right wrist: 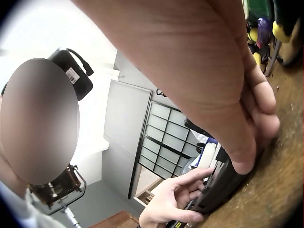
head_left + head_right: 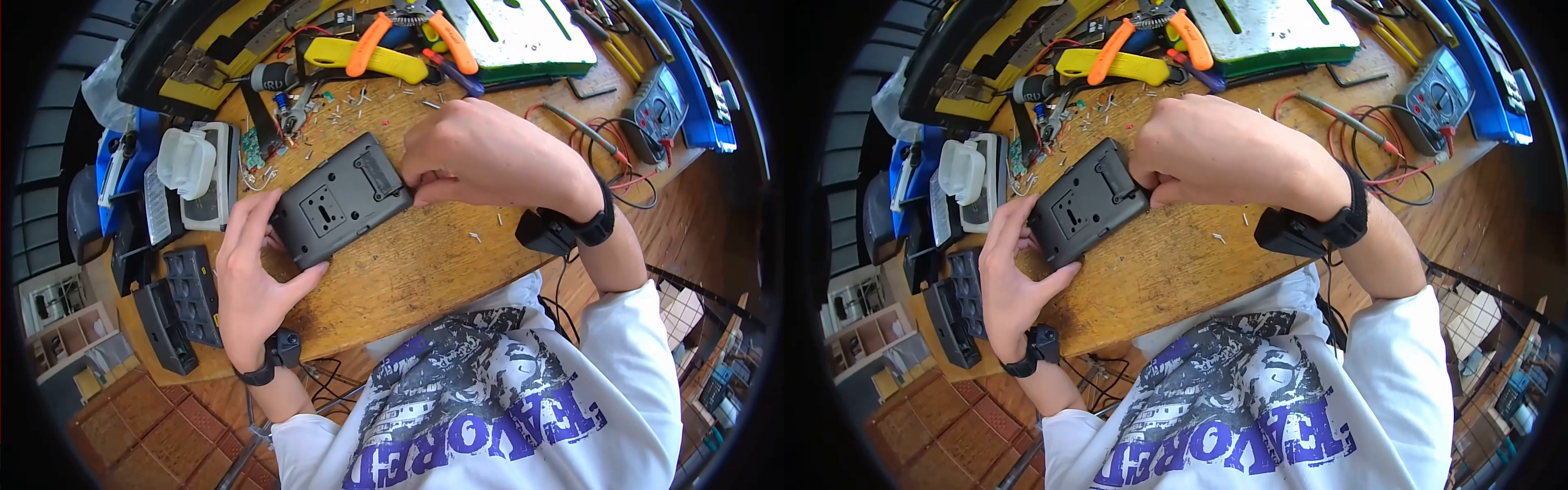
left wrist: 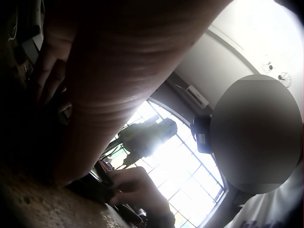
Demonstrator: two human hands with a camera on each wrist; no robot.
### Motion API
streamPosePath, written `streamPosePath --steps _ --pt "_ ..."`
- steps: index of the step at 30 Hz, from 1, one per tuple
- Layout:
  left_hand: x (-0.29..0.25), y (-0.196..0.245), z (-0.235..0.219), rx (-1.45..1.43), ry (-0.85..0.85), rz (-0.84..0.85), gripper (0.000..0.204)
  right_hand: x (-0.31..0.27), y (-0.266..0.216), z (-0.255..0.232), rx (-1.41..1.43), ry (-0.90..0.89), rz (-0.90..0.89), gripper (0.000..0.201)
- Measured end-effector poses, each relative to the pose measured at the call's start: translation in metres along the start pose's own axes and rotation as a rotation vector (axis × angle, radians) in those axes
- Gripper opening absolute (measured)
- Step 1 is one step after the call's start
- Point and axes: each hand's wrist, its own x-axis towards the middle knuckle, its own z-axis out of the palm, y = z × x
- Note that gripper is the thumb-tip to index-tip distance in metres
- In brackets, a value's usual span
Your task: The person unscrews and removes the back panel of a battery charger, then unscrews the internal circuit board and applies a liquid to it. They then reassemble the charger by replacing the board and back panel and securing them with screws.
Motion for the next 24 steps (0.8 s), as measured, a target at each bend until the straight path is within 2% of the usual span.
streamPosePath --steps 5,8,15,24 --pt "0.0001 -0.0016 0.0013 0.03 0.01 0.049 0.084 -0.0004 -0.005 0.0004 -0.073 -0.041 0.051 0.022" --pt "-0.0001 -0.0029 0.0028 0.05 0.02 0.052 0.084 -0.001 -0.0054 0.001 -0.17 -0.038 -0.003 0.025" --pt "0.0 -0.0058 0.0036 0.04 0.036 0.061 0.083 -0.0007 -0.0043 0.001 -0.163 -0.024 -0.045 0.027" --pt "0.0028 -0.005 0.0041 0.003 0.023 0.066 0.083 -0.0004 -0.0052 0.0019 -0.095 0.017 -0.012 0.025"
